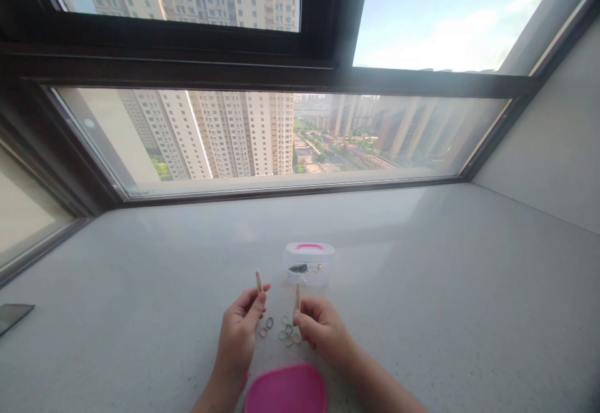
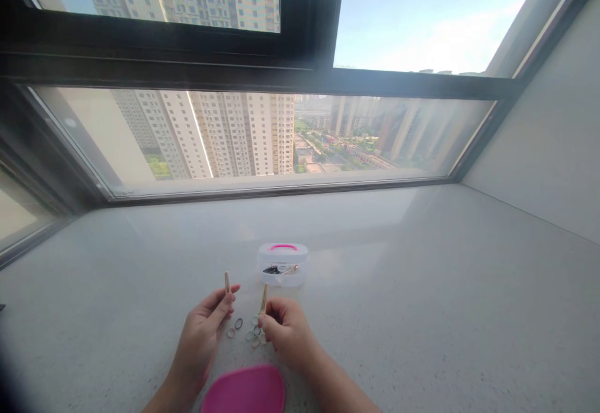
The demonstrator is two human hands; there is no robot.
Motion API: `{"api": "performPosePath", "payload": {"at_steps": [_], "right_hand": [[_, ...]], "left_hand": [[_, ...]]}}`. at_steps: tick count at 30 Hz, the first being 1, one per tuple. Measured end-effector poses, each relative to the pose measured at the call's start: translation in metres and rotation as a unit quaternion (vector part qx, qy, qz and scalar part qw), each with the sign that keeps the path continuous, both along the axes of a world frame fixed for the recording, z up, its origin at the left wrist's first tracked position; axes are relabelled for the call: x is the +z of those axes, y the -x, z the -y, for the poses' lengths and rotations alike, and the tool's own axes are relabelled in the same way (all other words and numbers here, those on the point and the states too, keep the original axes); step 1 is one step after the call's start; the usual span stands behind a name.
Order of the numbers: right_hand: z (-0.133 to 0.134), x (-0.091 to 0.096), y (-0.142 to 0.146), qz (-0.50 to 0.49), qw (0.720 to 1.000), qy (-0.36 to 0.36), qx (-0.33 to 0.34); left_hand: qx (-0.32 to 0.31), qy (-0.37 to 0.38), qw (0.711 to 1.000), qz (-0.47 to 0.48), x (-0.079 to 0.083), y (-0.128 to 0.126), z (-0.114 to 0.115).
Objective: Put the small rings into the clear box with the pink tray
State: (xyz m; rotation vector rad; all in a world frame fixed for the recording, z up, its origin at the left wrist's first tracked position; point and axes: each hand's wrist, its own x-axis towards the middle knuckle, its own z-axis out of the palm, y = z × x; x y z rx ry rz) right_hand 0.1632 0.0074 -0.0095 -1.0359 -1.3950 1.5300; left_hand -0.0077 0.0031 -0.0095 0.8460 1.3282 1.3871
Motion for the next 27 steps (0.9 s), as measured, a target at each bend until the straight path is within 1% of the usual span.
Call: {"api": "performPosePath", "payload": {"at_steps": [5, 15, 22, 27], "right_hand": [[0.002, 0.003, 0.000, 0.021, 1.000, -0.019, 0.007], [0.002, 0.001, 0.000, 0.049, 0.998, -0.026, 0.013], [0.001, 0.001, 0.001, 0.050, 0.998, -0.033, 0.017], [0.001, 0.002, 0.002, 0.046, 0.998, -0.036, 0.016]], "left_hand": [[-0.035, 0.001, 0.999, 0.031, -0.003, -0.001, 0.000], [-0.061, 0.004, 0.998, -0.008, -0.004, -0.001, 0.001], [-0.078, 0.008, 0.997, -0.028, 0.002, -0.004, 0.001], [-0.108, -0.002, 0.994, -0.029, 0.008, -0.007, 0.003]]}}
